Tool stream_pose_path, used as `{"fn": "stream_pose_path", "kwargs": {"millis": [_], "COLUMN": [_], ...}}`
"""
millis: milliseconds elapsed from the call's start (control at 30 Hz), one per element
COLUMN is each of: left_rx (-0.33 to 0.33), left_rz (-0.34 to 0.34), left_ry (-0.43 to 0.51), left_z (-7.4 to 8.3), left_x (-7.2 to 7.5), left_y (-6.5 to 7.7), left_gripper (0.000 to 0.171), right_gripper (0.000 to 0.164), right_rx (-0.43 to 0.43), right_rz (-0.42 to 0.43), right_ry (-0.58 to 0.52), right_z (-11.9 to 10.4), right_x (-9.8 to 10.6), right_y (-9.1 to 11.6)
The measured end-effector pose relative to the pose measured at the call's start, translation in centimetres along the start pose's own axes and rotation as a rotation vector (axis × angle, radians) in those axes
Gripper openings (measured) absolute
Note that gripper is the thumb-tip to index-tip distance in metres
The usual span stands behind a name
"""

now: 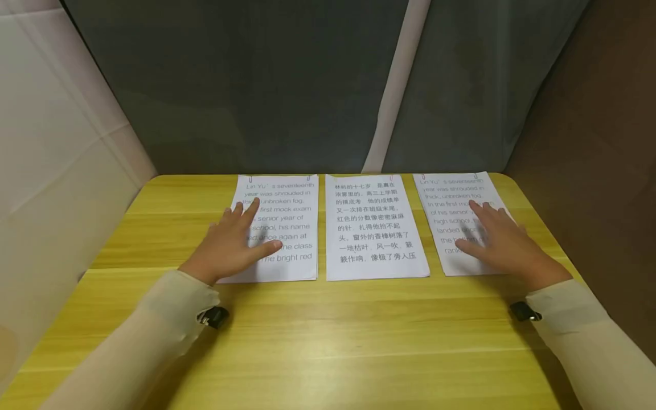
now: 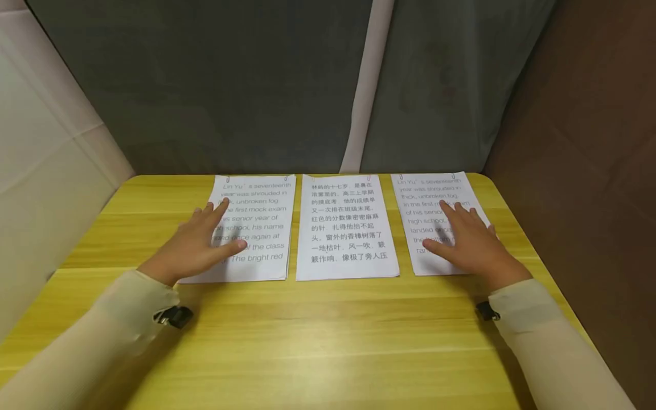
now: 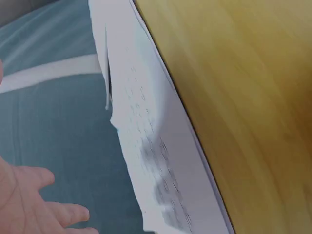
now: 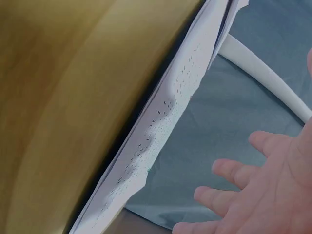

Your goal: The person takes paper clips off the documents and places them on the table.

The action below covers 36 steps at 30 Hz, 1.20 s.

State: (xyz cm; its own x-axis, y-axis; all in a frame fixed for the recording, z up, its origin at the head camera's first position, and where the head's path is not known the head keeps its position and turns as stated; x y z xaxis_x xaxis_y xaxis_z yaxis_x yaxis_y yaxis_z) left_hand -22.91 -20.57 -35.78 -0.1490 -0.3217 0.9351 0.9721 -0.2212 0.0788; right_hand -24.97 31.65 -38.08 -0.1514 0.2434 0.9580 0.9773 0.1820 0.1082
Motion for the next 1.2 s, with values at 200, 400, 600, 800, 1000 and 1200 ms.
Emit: {"fn": "stream_pose_path", "kwargs": {"millis": [200, 400, 600, 800, 1000, 1200], "left_rx": [-0.021, -0.064, -0.077, -0.095, -0.097, -0.084], "left_rz": [-0.016, -0.021, -0.025, -0.013, -0.007, -0.013], "left_ry": [0.081, 0.14, 0.228, 0.314, 0.405, 0.532], "left_z": [1.7, 3.8, 6.2, 8.5, 10.1, 12.4], "left_x": [-0.6, -1.7, -2.5, -2.8, -3.5, -4.4], "left_y": [-0.6, -1.9, -3.2, -4.1, -5.0, -5.9], "left_gripper": [0.112, 0.113, 0.114, 0.112, 0.109, 0.105], "right_gripper": [0.112, 0.115, 0.117, 0.117, 0.115, 0.114], "right_rx": [-0.004, -0.035, -0.068, -0.112, -0.099, -0.094], "right_rz": [-0.007, 0.004, 0.001, 0.002, 0.027, 0.054], "right_ry": [-0.095, -0.132, -0.171, -0.211, -0.255, -0.276], "right_z": [0.4, 1.3, 1.9, 2.7, 3.9, 5.0], "right_x": [0.3, 0.6, 1.0, 1.5, 1.9, 2.2], "right_y": [-0.1, -0.2, 0.0, 0.4, 0.4, 0.1]}}
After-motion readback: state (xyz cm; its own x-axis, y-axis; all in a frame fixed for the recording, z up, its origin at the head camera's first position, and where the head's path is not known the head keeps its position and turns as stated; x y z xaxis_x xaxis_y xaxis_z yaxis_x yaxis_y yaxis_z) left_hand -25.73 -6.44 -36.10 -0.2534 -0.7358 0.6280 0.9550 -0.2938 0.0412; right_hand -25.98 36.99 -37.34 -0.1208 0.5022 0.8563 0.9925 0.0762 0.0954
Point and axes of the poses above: each hand's wrist, its own y-axis away from the middle knuckle, its own x-axis out of the back of the hand, z = x × y, the point moved 5 cm from there along -y, towards the middle knuckle
